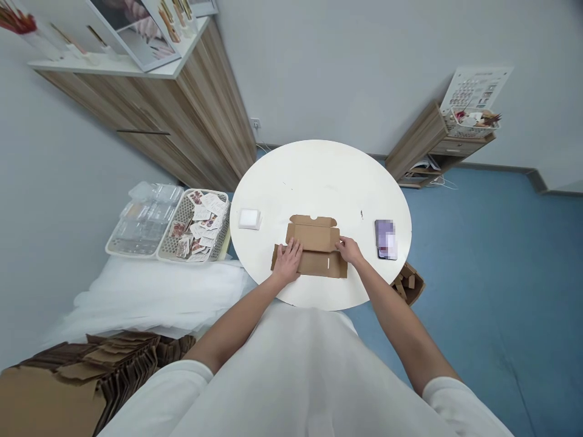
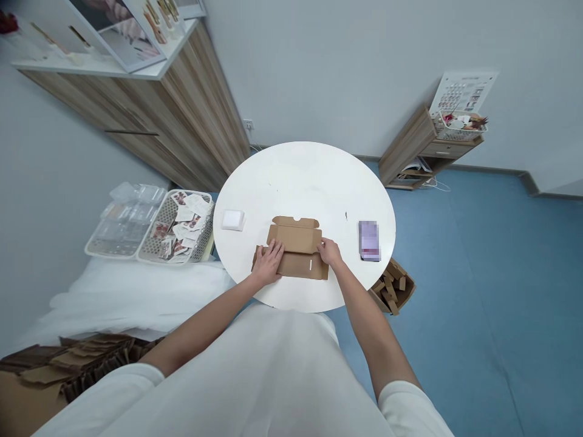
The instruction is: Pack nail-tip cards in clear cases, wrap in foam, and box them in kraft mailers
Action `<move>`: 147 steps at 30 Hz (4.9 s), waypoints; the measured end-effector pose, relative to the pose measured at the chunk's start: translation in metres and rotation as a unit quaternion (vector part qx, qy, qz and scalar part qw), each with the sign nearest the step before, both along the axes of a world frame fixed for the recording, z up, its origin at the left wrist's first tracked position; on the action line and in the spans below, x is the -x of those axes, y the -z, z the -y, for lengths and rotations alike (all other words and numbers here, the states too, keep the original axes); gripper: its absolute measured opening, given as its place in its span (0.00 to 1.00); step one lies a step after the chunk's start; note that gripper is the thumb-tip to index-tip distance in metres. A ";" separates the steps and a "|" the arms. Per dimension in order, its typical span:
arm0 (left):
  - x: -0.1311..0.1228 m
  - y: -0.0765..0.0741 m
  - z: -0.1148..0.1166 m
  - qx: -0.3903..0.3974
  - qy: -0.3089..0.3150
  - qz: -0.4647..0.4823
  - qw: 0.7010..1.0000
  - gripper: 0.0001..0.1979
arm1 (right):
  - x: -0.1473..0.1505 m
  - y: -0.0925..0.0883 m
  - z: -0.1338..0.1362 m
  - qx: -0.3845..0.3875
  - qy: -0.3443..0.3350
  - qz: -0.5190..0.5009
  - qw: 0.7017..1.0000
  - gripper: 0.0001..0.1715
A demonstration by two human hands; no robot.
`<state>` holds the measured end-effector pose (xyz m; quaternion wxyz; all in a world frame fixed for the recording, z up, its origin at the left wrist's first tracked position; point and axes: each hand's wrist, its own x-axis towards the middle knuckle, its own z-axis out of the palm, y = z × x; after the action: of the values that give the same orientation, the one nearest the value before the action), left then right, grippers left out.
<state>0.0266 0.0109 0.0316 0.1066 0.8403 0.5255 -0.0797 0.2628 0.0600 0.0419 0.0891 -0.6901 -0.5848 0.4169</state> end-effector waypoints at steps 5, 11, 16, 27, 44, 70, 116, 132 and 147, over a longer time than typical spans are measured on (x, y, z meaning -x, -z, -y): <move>0.001 0.005 0.004 0.011 -0.003 0.017 1.000 0.45 | 0.006 -0.003 0.012 -0.087 0.001 0.130 0.988 0.28; -0.001 0.005 0.003 0.014 -0.015 0.025 0.999 0.45 | 0.017 -0.006 0.044 -0.180 -0.228 0.195 0.937 0.53; -0.006 0.003 0.004 0.026 -0.021 0.022 0.999 0.44 | 0.028 0.009 0.054 -0.144 -0.319 0.249 0.903 0.65; 0.036 -0.003 0.027 0.034 -0.273 0.107 0.955 0.56 | 0.026 0.019 0.040 -0.122 -0.329 0.243 0.904 0.61; 0.041 0.011 0.036 0.128 -0.386 0.337 0.849 0.25 | 0.040 0.022 0.048 -0.112 -0.309 0.224 0.918 0.63; 0.026 -0.013 0.039 0.145 -0.297 0.341 0.880 0.29 | 0.055 0.025 0.066 -0.104 -0.367 0.218 0.898 0.75; 0.021 0.000 0.009 0.226 -0.182 0.110 0.950 0.64 | 0.037 0.008 0.063 -0.131 -0.278 0.121 0.944 0.60; 0.013 0.004 0.017 0.221 -0.183 0.128 0.949 0.68 | -0.002 0.012 0.093 0.086 0.226 -0.212 0.947 0.37; 0.011 0.005 0.028 0.237 -0.177 0.159 0.942 0.70 | 0.027 0.017 0.070 0.022 0.044 0.071 0.996 0.09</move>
<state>0.0157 -0.0174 0.0268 0.3971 0.6857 0.6083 -0.0468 0.2355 -0.0095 0.0248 0.0502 -0.7450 -0.5491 0.3754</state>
